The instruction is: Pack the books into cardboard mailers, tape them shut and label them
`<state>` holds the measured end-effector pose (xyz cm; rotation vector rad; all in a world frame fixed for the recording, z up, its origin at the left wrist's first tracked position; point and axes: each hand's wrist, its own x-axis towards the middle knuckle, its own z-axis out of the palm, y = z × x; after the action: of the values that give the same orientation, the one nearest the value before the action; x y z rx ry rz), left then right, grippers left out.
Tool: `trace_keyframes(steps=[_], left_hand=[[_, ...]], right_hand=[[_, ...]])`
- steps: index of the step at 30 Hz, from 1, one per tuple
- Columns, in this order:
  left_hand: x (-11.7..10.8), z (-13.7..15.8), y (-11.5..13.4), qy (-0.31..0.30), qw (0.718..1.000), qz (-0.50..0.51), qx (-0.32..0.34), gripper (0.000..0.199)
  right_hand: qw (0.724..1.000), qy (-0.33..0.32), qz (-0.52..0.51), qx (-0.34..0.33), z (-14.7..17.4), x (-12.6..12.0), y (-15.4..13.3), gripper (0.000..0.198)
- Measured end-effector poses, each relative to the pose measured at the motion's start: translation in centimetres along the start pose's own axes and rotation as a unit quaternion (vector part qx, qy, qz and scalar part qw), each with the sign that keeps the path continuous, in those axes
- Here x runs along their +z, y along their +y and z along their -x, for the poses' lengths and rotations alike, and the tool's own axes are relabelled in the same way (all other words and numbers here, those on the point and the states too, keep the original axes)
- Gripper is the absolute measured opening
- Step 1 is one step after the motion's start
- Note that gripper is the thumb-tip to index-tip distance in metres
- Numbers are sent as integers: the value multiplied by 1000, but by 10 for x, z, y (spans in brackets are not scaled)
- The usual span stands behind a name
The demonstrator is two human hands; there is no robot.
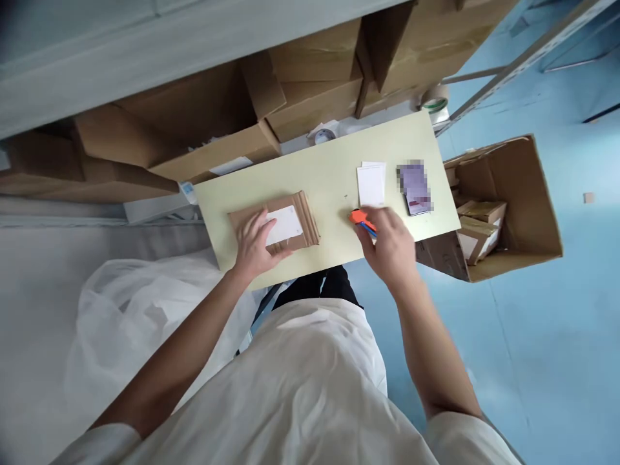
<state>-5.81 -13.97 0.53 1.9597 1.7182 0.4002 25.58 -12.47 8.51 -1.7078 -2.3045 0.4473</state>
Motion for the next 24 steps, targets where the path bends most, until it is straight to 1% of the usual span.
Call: trace_keyframes(steps=[1,3,4,6,8,10,12,13,14,15,17,19,20,21,22,24], left_hand=[[2,-10,7,-38,999,-12,15,89],[6,-29,21,-89,995,-31,34,112],[9,-37,27,-103,993,-37,38,118],[12,-51,35,-114,992,-50,37,124],[14,-59,39,-113,991,-71,27,124],[14,-63,39,-115,988,-101,18,125],[12,-66,40,-123,984,-132,7,127],[10,-67,41,-126,982,-144,0,127],[9,-68,44,-124,981,-149,-9,124],[7,-70,47,-116,982,-145,-18,118],[2,-77,58,-81,991,-97,-33,98],[-3,-89,73,-45,997,15,-54,80],[-6,-96,81,-45,992,87,-74,75],[-8,-104,88,-60,980,161,-102,72],[-9,-112,95,-90,960,228,-137,70],[-10,-126,107,-165,909,321,-209,66]], right_hand=[[999,-11,21,39,-3,19,14,34],[989,-64,70,111,3,54,40,32],[982,-83,85,146,9,70,52,33],[974,-104,97,178,21,92,70,28],[977,-98,79,173,24,102,79,20],[986,-74,29,148,17,102,82,20],[990,-47,-66,115,3,97,81,22],[985,-38,-131,101,-5,95,81,23],[974,-35,-205,94,-12,94,80,25],[953,-37,-284,94,-19,93,80,27],[895,-45,-430,114,-29,97,79,31],[835,-49,-530,141,-35,104,80,33],[813,-50,-561,150,-37,108,80,34],[795,-53,-584,156,-37,112,81,35],[782,-58,-600,158,-38,115,81,37],[767,-67,-618,158,-37,119,83,40]])
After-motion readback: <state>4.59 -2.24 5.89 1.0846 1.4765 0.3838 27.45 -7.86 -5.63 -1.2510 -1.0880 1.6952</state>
